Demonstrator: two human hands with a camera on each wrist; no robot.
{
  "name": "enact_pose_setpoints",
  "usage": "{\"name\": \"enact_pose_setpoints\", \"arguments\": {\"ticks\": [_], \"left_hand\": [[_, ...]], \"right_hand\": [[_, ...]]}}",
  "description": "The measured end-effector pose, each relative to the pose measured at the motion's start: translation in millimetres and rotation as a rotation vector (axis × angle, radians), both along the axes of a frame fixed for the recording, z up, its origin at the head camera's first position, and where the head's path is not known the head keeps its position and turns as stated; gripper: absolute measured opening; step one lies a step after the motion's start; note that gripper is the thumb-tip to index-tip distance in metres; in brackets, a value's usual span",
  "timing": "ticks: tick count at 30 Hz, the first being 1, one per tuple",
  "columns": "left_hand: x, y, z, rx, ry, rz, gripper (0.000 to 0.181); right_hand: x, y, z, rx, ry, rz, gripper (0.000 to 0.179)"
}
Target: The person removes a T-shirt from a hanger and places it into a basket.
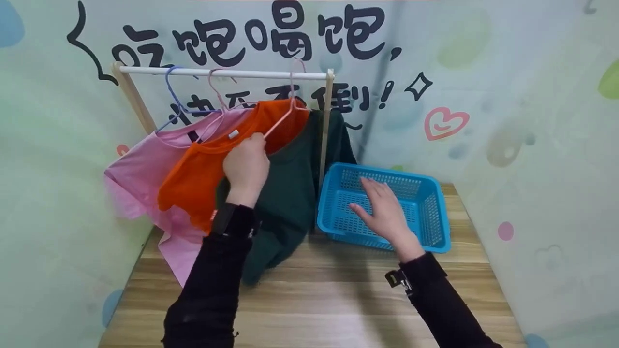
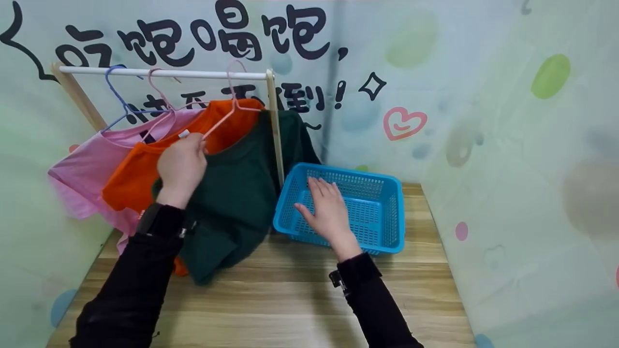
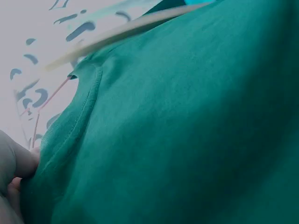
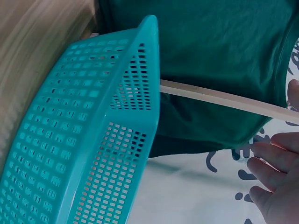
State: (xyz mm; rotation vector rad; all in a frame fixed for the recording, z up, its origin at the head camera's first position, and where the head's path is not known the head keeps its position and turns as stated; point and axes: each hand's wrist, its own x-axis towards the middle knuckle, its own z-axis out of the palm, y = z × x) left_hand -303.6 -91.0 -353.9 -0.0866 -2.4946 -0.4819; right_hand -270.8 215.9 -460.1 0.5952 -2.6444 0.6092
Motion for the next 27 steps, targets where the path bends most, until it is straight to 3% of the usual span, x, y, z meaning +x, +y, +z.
{"name": "enact_pose_setpoints", "arguments": {"ticks": [5,12,20,24,27], "left_hand": [[5.9,-25.7,6.7,0.030,0.052,0.007,0.022],[13.3,-61.6,-0.6,0.058,0.156,-0.014,0.023],[20.1,-99.7,-31.5,0.021,0.306,-0.020,0.022],[25.7,-117.1,-51.1,0.033,0.362,-0.055,0.020],[30.3,-127.1,-63.9,0.037,0.409,-0.114,0.016]], "right_hand": [[2.2,3.0,-3.7,-0.013,0.002,0.008,0.069],[6.4,8.5,-10.7,-0.019,-0.021,0.009,0.068],[8.7,12.7,-14.7,-0.037,-0.037,0.022,0.067],[9.2,12.8,-17.5,-0.039,-0.032,0.032,0.068],[9.6,11.4,-18.9,-0.052,-0.014,0.046,0.068]]}}
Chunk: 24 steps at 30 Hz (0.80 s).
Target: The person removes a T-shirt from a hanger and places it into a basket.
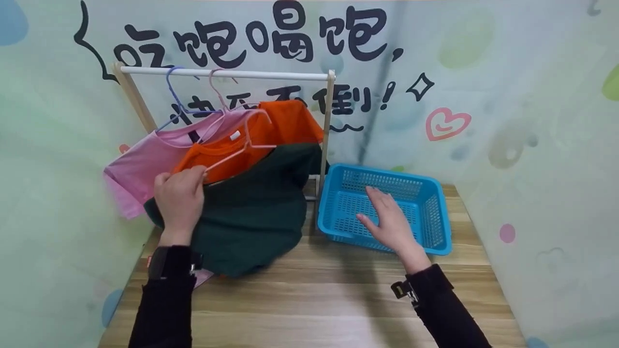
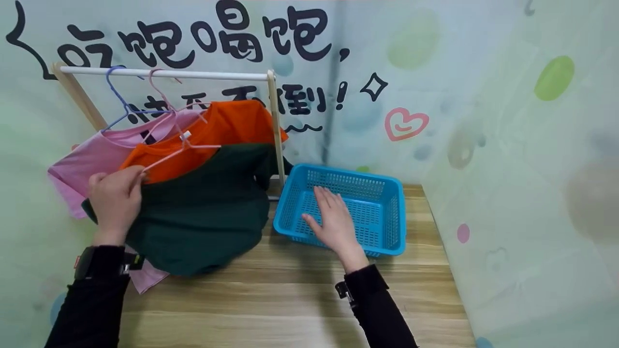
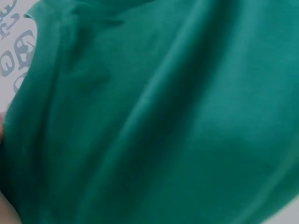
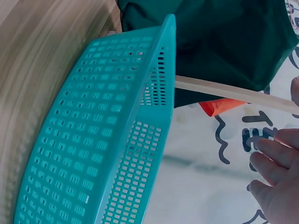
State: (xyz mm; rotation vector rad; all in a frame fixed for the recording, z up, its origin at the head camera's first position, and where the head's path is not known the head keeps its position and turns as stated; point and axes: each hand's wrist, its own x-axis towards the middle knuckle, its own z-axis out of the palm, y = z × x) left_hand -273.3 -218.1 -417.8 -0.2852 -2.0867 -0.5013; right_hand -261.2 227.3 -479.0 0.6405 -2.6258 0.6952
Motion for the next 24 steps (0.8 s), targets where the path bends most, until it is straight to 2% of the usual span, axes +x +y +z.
{"name": "enact_pose_setpoints", "arguments": {"ticks": [5,10,17,24], "left_hand": [[9.5,-12.6,-12.9,-0.027,0.072,-0.097,0.011],[16.6,-20.6,-16.2,-0.008,0.129,-0.115,0.012],[22.1,-23.0,-10.2,0.073,0.177,-0.144,0.012],[21.3,-13.9,0.3,0.123,0.189,-0.230,0.007]], "right_hand": [[1.5,-8.8,0.0,-0.037,0.039,0.040,0.069],[2.7,-21.4,6.7,-0.075,0.107,0.098,0.070],[3.0,-35.3,23.8,-0.108,0.203,0.147,0.071],[3.0,-41.4,49.2,-0.168,0.269,0.145,0.073]]}}
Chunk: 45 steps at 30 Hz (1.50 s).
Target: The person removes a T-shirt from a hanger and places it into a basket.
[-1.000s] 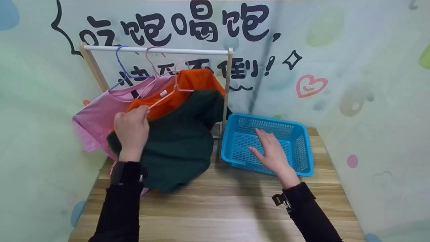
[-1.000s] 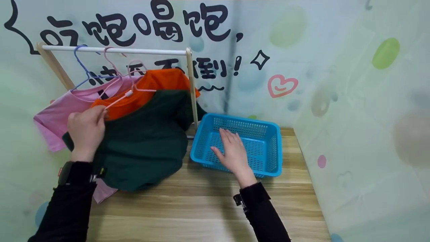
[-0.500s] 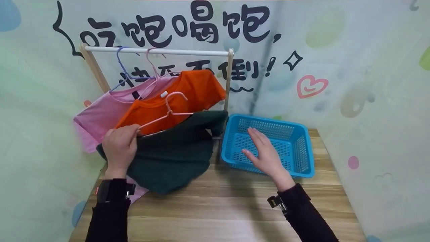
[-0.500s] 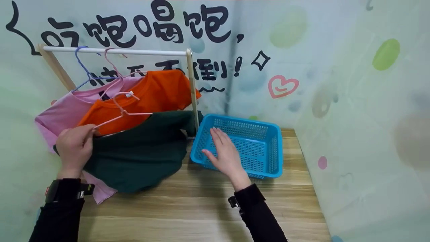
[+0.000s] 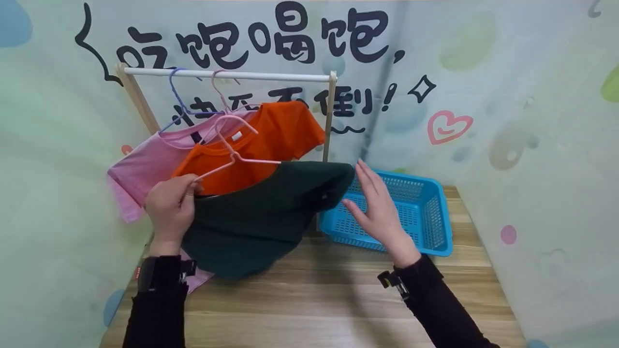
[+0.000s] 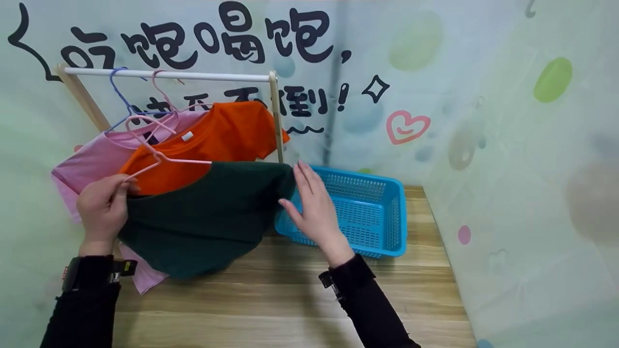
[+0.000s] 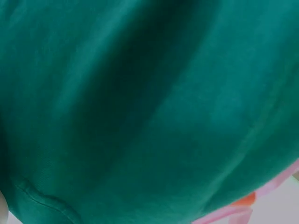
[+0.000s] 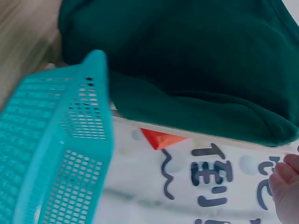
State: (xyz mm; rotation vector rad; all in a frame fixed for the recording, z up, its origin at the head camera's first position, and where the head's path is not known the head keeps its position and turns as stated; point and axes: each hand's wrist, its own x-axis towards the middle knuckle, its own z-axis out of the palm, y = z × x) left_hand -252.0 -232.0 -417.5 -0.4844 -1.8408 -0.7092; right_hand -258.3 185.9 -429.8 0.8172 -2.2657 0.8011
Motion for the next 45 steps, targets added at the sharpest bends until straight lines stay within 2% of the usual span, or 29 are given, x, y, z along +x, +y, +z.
{"name": "enact_pose_setpoints", "arguments": {"ticks": [4,9,17,20,25,31,36,40,45], "left_hand": [[-1.6,7.8,3.9,-0.001,-0.004,-0.058,0.010],[-4.6,15.6,5.6,-0.031,-0.024,-0.125,0.007],[-8.0,32.7,0.2,-0.088,-0.072,-0.201,0.009],[-8.9,44.1,-1.7,-0.130,-0.083,-0.244,0.013],[-9.6,66.5,-7.3,-0.208,-0.107,-0.292,0.008],[-9.9,89.1,-18.6,-0.267,-0.135,-0.299,0.010],[-9.2,101.5,-24.6,-0.312,-0.136,-0.297,0.010],[-8.7,103.2,-24.9,-0.347,-0.131,-0.271,0.016],[-7.3,92.5,-26.1,-0.325,-0.200,-0.245,0.029]], "right_hand": [[1.9,-0.8,11.0,-0.029,0.015,0.000,0.071],[5.1,-1.6,16.9,-0.047,0.044,0.010,0.064],[10.9,-13.8,26.3,-0.026,0.096,0.072,0.060],[13.3,-22.1,30.6,-0.025,0.108,0.109,0.058],[16.9,-34.0,33.0,-0.029,0.108,0.154,0.053],[21.3,-42.6,30.2,-0.019,0.049,0.180,0.044],[24.1,-45.3,27.4,-0.031,-0.038,0.167,0.019],[25.4,-43.2,24.5,-0.067,-0.093,0.141,0.008],[26.9,-36.1,20.5,-0.131,-0.122,0.112,0.008]]}}
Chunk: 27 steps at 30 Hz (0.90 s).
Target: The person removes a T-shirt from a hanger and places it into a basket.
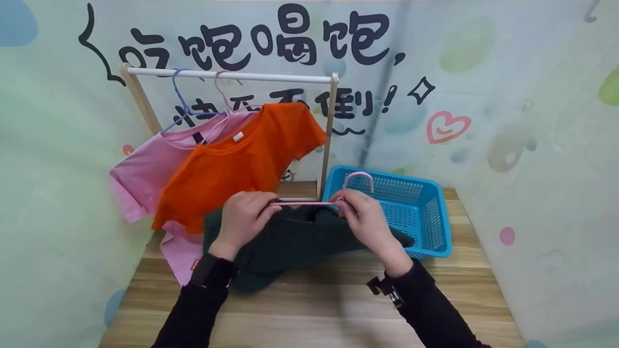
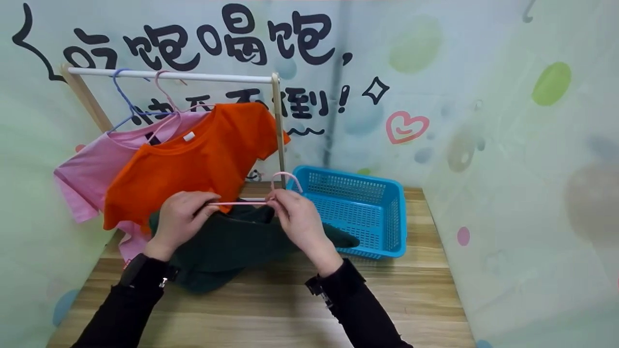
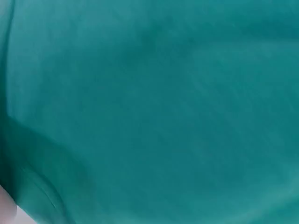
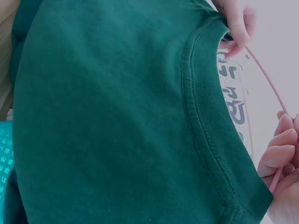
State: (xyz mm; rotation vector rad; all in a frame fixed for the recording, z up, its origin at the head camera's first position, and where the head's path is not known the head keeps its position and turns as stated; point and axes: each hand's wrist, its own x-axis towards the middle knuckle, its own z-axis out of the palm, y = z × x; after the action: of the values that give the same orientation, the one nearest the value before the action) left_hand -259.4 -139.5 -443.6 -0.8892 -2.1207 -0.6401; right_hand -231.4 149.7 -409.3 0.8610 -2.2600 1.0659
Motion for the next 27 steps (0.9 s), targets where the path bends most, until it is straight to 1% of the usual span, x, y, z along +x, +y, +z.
{"name": "enact_pose_setpoints", "arguments": {"ticks": [2,5,7,9,12,15,17,19,21,24,26,27], "left_hand": [[1.7,-5.7,-1.3,0.006,-0.030,-0.005,0.025],[4.1,-12.2,-2.6,0.017,-0.042,-0.024,0.017],[5.8,-15.5,-2.2,0.044,-0.028,-0.034,0.013],[6.8,-18.6,-1.0,0.090,0.004,-0.034,0.013],[7.4,-23.2,2.2,0.178,0.040,-0.024,0.024],[6.4,-27.5,4.1,0.248,0.064,0.006,0.038],[5.7,-30.1,3.7,0.284,0.077,0.035,0.042],[4.6,-33.0,1.6,0.318,0.090,0.066,0.043],[2.7,-36.2,-2.9,0.347,0.093,0.097,0.044],[-0.1,-37.7,-12.0,0.331,0.077,0.124,0.042],[-0.9,-35.0,-18.3,0.293,0.049,0.121,0.033],[-0.6,-32.4,-20.6,0.272,0.028,0.113,0.028]], "right_hand": [[0.5,3.1,-0.9,-0.025,-0.005,-0.005,0.008],[2.6,6.8,0.1,-0.052,-0.009,-0.002,0.007],[4.5,9.1,1.9,-0.063,0.000,0.001,0.006],[6.5,11.4,4.2,-0.075,0.012,-0.003,0.006],[8.3,16.1,7.7,-0.104,0.027,-0.025,0.005],[8.0,21.5,9.2,-0.146,0.006,-0.046,0.005],[6.2,25.2,8.1,-0.179,-0.016,-0.060,0.005],[3.4,29.6,6.2,-0.233,-0.047,-0.081,0.008],[5.2,32.9,10.5,-0.317,-0.093,-0.108,0.011],[4.9,40.0,13.5,-0.430,-0.148,-0.125,0.014],[7.4,42.2,15.0,-0.434,-0.180,-0.125,0.015],[5.5,44.2,11.4,-0.409,-0.190,-0.121,0.015]]}}
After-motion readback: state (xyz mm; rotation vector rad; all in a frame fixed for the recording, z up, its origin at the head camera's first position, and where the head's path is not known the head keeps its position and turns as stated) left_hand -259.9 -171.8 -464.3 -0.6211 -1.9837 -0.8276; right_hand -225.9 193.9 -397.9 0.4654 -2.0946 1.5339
